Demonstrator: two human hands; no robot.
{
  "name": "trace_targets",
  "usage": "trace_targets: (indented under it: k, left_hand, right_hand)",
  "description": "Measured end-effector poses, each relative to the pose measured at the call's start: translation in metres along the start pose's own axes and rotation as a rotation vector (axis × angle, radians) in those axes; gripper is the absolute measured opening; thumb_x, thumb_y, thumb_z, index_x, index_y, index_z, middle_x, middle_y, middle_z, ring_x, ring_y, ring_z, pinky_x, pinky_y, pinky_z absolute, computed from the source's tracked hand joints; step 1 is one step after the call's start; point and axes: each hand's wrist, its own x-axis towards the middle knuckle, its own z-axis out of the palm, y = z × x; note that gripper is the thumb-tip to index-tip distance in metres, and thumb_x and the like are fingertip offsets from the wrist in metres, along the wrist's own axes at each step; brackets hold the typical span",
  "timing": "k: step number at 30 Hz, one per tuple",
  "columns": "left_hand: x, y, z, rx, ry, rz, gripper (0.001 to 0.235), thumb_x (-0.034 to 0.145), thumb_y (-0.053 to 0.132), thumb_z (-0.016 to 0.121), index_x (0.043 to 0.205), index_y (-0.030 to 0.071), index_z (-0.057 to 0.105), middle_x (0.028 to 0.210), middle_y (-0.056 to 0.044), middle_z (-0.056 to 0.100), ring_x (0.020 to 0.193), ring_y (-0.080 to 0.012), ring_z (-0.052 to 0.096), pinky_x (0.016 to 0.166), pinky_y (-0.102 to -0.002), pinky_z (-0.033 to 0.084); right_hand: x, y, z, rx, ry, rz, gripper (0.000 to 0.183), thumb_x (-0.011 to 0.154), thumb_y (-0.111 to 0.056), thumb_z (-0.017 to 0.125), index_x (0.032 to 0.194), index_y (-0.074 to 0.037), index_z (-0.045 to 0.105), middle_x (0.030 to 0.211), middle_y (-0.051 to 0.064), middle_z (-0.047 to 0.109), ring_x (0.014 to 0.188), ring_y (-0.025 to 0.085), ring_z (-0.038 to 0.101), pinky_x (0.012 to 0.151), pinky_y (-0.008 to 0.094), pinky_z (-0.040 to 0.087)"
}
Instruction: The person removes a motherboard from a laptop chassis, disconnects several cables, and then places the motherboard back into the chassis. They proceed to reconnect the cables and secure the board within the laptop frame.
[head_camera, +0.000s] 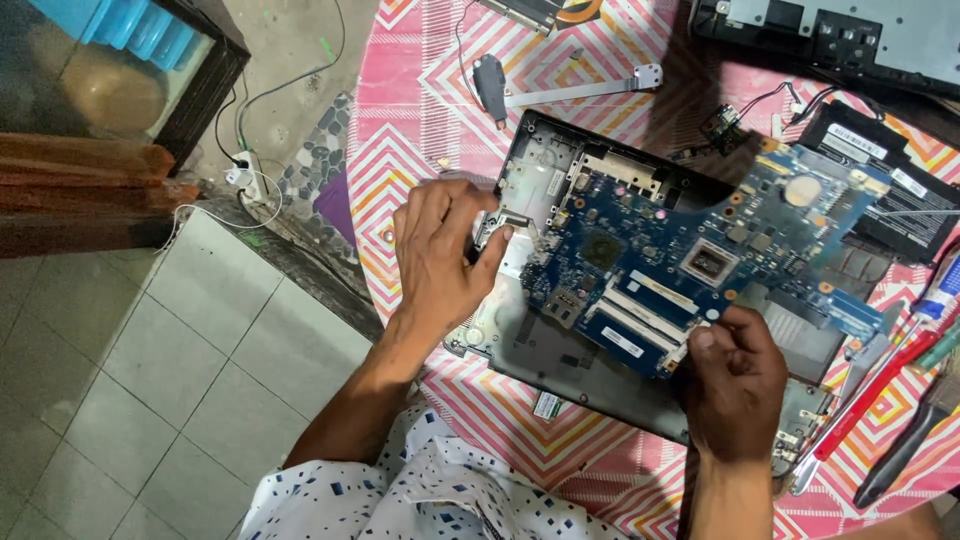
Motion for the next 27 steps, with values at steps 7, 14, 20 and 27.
trace_targets:
  k: [7,14,20,27]
  left_hand:
    - [-0.002,-0.002,-0.001,-0.072,-0.024,0.106,0.019,0.102,0.022,0.054,0.1,0.014,0.071,0.111,-0.004,0.06,0.106,-0.0271,0.052,0.078,-0.041,0.032]
    - [-0.003,-0.005,0.002,-0.076,-0.046,0.063,0.014,0.095,0.019,0.058,0.099,0.013,0.07,0.112,-0.004,0.058,0.108,-0.0277,0.05,0.079,-0.042,0.033]
    - [-0.001,-0.004,0.0,-0.102,-0.033,0.075,0.022,0.1,0.02,0.051,0.097,0.012,0.071,0.111,-0.004,0.06,0.106,-0.0274,0.051,0.08,-0.042,0.033]
    - [-0.003,-0.01,0.004,-0.272,-0.027,-0.05,0.023,0.093,0.009,0.05,0.096,0.008,0.073,0.109,-0.01,0.063,0.106,-0.0352,0.056,0.089,-0.044,0.041]
  right_hand:
    - [0.001,-0.011,0.013,-0.136,-0.131,-0.048,0.016,0.101,-0.022,0.055,0.101,-0.006,0.052,0.062,-0.006,0.034,0.052,0.006,0.029,0.051,0.025,0.023]
    - [0.003,-0.002,0.01,-0.16,-0.084,-0.009,0.018,0.102,-0.021,0.057,0.108,-0.005,0.052,0.066,-0.005,0.037,0.059,0.007,0.034,0.056,0.026,0.027]
    - [0.007,-0.032,0.038,-0.117,-0.101,0.048,0.024,0.101,-0.02,0.057,0.118,-0.004,0.057,0.088,0.006,0.067,0.079,0.017,0.067,0.072,0.03,0.054]
    - [0.015,-0.024,0.054,-0.005,-0.136,0.025,0.024,0.103,-0.008,0.052,0.124,0.002,0.056,0.089,0.006,0.064,0.076,0.009,0.06,0.07,0.025,0.055]
